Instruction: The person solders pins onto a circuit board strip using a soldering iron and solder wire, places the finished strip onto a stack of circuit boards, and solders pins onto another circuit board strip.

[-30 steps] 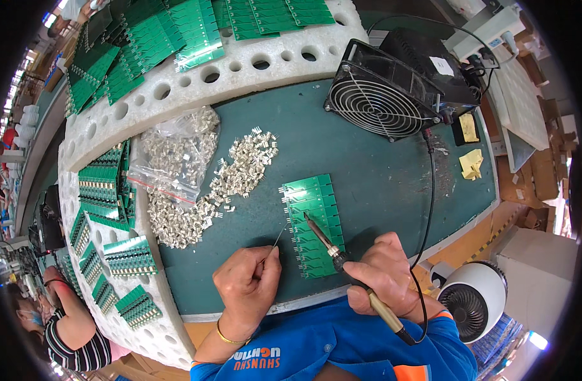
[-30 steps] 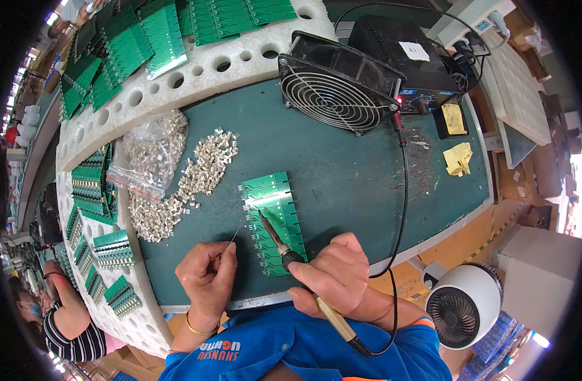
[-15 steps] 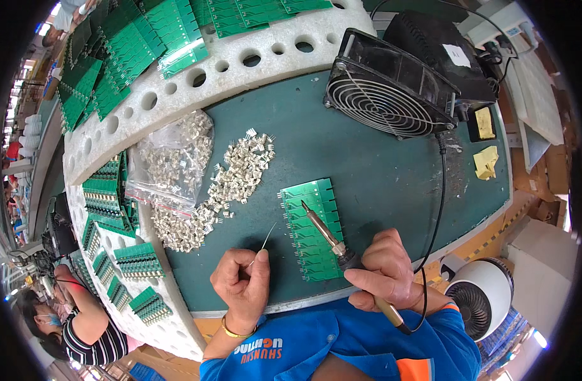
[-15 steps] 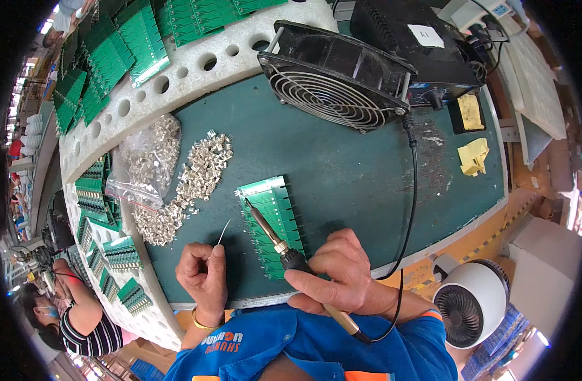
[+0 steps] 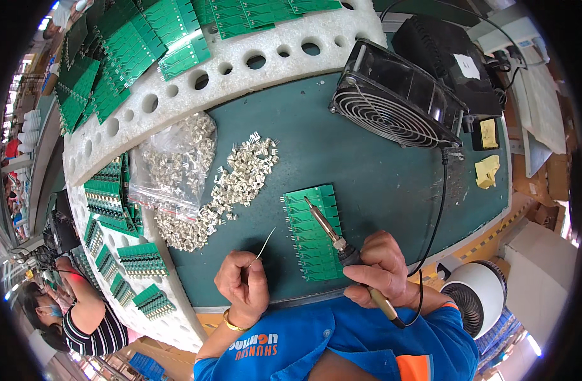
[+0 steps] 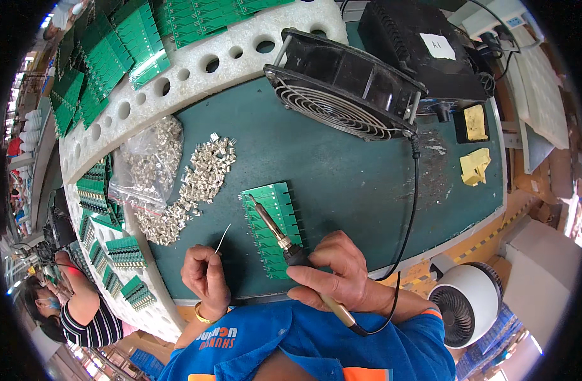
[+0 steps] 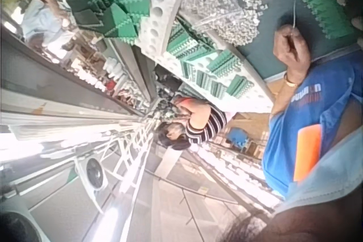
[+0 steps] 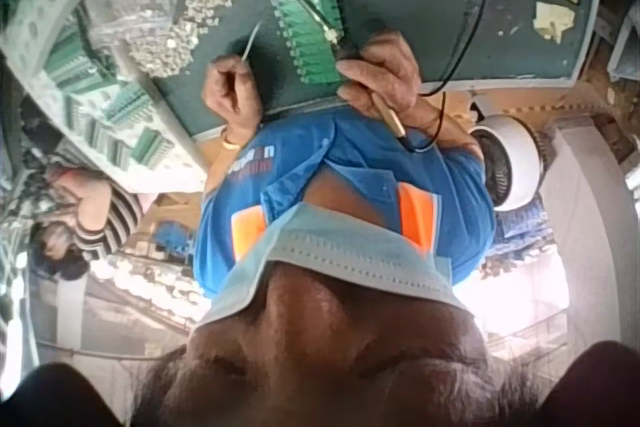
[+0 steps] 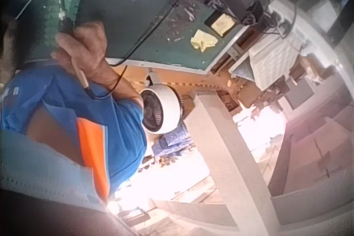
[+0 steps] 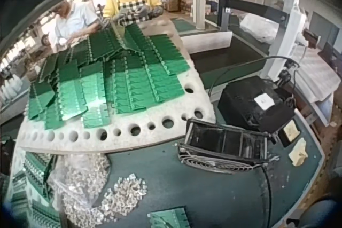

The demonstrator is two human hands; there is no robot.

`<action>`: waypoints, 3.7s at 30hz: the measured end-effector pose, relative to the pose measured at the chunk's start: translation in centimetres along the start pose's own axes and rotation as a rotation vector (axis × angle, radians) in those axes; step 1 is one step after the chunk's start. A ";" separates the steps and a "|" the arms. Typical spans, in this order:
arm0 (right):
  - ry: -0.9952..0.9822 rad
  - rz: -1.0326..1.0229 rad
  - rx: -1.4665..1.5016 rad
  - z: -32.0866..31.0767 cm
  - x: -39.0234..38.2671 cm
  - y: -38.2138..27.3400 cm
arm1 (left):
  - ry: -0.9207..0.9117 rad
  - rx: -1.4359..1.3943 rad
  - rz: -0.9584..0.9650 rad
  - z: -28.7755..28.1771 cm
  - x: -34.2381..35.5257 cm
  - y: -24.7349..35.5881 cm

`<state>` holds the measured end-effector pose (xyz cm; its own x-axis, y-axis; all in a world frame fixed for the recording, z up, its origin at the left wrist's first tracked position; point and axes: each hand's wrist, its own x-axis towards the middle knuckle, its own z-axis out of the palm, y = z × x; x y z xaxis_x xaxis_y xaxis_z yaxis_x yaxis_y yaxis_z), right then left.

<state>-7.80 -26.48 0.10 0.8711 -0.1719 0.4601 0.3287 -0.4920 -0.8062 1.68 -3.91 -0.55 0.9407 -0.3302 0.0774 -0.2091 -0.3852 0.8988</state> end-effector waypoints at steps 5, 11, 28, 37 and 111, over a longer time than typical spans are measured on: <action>0.004 0.017 0.014 0.0 0.0 0.1 | 0.025 0.034 0.024 0.2 0.0 -0.1; 0.044 -0.004 -0.025 0.3 0.1 -0.2 | 0.051 0.060 -0.001 0.5 0.4 0.2; 0.116 -0.087 -0.097 0.5 -1.9 -1.2 | 0.032 0.016 -0.052 -0.8 -1.9 1.1; 0.019 -0.130 -0.130 -1.4 -2.5 0.2 | 0.126 0.150 0.032 -2.6 -4.5 -0.6; -0.090 0.022 -0.008 -3.5 -2.7 1.3 | 0.127 0.289 0.101 -3.5 -5.6 -1.3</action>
<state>-11.00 -29.64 -0.89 0.9074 -0.1052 0.4069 0.3069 -0.4957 -0.8125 -2.39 1.43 -0.60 0.9332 -0.2763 0.2296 -0.3533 -0.5903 0.7257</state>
